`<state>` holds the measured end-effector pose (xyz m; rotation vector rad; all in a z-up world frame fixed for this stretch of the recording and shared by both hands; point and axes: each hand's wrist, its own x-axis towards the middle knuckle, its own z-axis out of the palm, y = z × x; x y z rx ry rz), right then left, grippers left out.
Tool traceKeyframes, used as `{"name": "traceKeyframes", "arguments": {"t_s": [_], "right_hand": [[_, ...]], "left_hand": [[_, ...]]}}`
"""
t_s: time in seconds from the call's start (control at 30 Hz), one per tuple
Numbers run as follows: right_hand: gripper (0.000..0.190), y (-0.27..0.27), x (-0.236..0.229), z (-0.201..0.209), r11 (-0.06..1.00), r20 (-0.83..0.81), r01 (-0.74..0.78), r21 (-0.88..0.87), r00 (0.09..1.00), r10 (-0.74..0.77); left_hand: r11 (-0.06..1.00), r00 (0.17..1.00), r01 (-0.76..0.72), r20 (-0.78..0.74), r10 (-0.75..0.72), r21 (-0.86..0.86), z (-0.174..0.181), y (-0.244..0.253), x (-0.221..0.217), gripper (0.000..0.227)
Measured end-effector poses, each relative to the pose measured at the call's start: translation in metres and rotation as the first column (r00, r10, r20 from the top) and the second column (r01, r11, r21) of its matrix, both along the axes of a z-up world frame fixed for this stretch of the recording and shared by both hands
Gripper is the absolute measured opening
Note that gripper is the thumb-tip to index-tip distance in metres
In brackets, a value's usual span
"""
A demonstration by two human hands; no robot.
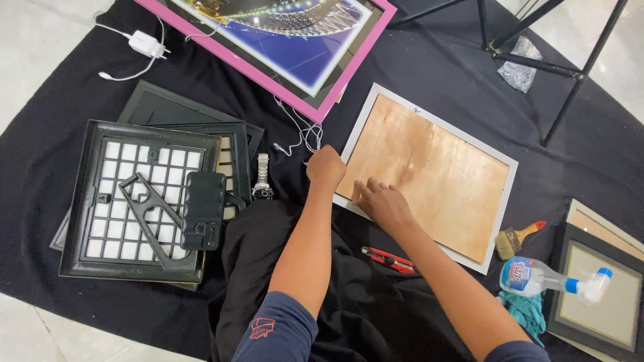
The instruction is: The person cleans a glass pane with spray and a cloth, places it in a frame, adds a wooden backing, and then attaches a hanging wire by threading it through eyelets and twisting it.
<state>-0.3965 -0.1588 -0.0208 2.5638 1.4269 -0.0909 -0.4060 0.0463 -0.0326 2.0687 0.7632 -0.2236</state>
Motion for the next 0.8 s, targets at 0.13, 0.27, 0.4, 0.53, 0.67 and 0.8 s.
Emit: {"name": "traceKeyframes", "arguments": {"t_s": [0.13, 0.27, 0.4, 0.53, 0.67, 0.8], "right_hand": [[0.056, 0.006, -0.002, 0.003, 1.0, 0.0, 0.025, 0.014, 1.0, -0.025], [0.052, 0.027, 0.019, 0.022, 0.958, -0.11, 0.251, -0.136, 0.957, -0.267], [0.057, 0.043, 0.045, 0.012, 0.967, -0.016, 0.253, 0.016, 0.967, -0.253], [0.055, 0.069, 0.049, 0.031, 0.95, -0.151, 0.295, -0.104, 0.939, -0.308], [0.042, 0.072, 0.056, 0.028, 0.958, -0.137, 0.265, -0.107, 0.951, -0.278], [0.052, 0.072, 0.055, 0.035, 0.972, -0.187, 0.235, -0.017, 0.954, -0.234]], "left_hand": [[0.999, 0.999, 0.035, 0.002, -0.035, -0.02, 0.003, -0.004, -0.001, 0.028], [0.999, 0.999, 0.048, -0.022, -0.047, 0.022, 0.011, -0.005, 0.001, 0.029], [0.997, 0.996, 0.065, -0.066, -0.062, 0.039, 0.009, -0.007, 0.005, 0.03], [0.998, 0.996, 0.048, -0.073, -0.045, 0.037, 0.018, -0.007, 0.004, 0.029], [0.999, 0.995, 0.036, -0.088, -0.036, -0.009, 0.027, -0.003, 0.003, 0.032], [0.998, 0.996, 0.057, -0.073, -0.059, -0.029, 0.022, -0.002, 0.003, 0.034]]}}
